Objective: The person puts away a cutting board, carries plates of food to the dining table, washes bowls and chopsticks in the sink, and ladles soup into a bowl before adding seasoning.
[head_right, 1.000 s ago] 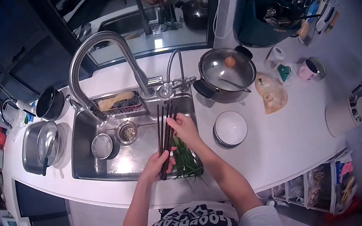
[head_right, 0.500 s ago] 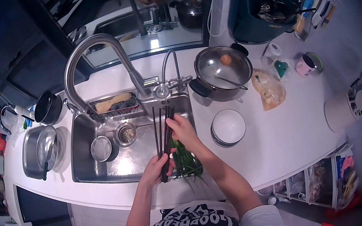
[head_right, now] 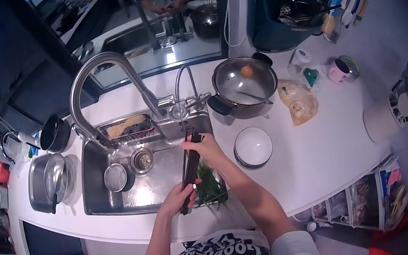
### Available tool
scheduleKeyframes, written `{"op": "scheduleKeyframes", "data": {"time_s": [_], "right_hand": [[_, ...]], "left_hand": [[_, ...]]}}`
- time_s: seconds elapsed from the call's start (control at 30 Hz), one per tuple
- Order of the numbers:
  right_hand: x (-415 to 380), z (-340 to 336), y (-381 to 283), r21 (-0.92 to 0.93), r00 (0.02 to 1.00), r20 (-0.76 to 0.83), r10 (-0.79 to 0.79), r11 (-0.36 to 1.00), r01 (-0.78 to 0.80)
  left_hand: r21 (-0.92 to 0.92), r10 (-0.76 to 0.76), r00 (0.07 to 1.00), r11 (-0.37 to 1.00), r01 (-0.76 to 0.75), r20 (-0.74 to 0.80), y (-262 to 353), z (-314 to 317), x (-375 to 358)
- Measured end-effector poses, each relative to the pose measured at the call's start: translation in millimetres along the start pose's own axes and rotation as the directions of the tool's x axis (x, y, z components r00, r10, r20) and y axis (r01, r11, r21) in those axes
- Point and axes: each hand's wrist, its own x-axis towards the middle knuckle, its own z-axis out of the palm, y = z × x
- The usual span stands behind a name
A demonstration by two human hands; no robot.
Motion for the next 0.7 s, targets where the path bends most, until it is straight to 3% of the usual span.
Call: {"op": "scheduleKeyframes", "data": {"time_s": [0.13, 0.17, 0.2, 0.27, 0.33, 0.37, 0.4, 0.43, 0.47, 0.5, 0.57, 0.63, 0.7], "right_hand": [[-5, -7, -46, 0.062, 0.999, -0.023, -0.032, 0.997, 0.034], [2, -15, -51, -0.024, 0.975, -0.057, -0.216, 0.976, 0.215], [6, -26, -63, -0.153, 0.945, -0.092, -0.314, 0.942, 0.299], [-9, -33, -111, -0.086, 0.861, -0.201, -0.468, 0.884, 0.460], [-33, -46, -160, -0.094, 0.714, -0.238, -0.658, 0.747, 0.658], [-49, -50, -186, -0.199, 0.603, -0.288, -0.744, 0.662, 0.722], [-68, -52, -212, -0.312, 0.462, -0.345, -0.817, 0.564, 0.765], [-78, -61, -235, -0.457, 0.256, -0.313, -0.915, 0.381, 0.803], [-92, -64, -259, -0.500, 0.134, -0.349, -0.928, 0.305, 0.811], [-104, -65, -281, -0.584, -0.058, -0.336, -0.940, 0.159, 0.796], [-121, -72, -321, -0.776, -0.364, -0.175, -0.915, -0.100, 0.623], [-125, -77, -357, -0.809, -0.441, -0.067, -0.895, -0.210, 0.549], [-112, -93, -387, -0.877, -0.296, 0.018, -0.955, -0.157, 0.454]], "left_hand": [[0.087, -0.015, 1.000, 0.996, 0.014, 0.009, 1, -6, -2], [0.121, -0.029, 0.999, 0.992, 0.027, 0.017, -1, -10, -1], [0.155, -0.043, 0.999, 0.987, 0.038, 0.028, -4, -12, 1], [0.086, -0.074, 0.994, 0.993, 0.081, -0.081, -9, -13, 2], [0.011, -0.082, 0.982, 0.996, 0.085, -0.172, -13, -18, 6], [-0.080, -0.073, 0.975, 0.995, 0.057, -0.211, -21, -26, 13], [-0.083, -0.092, 0.954, 0.994, 0.071, -0.286, -17, -25, 21], [-0.053, -0.082, 0.948, 0.996, 0.069, -0.308, -20, -32, 32], [-0.025, -0.072, 0.941, 0.997, 0.068, -0.330, -25, -40, 44], [-0.072, -0.104, 0.945, 0.994, 0.086, -0.311, -23, -42, 54], [-0.167, -0.160, 0.951, 0.979, 0.118, -0.266, -10, -40, 74], [-0.298, -0.176, 0.968, 0.947, 0.117, -0.181, 6, -33, 87], [-0.435, -0.187, 0.980, 0.890, 0.138, -0.072, 7, -36, 96]]}}
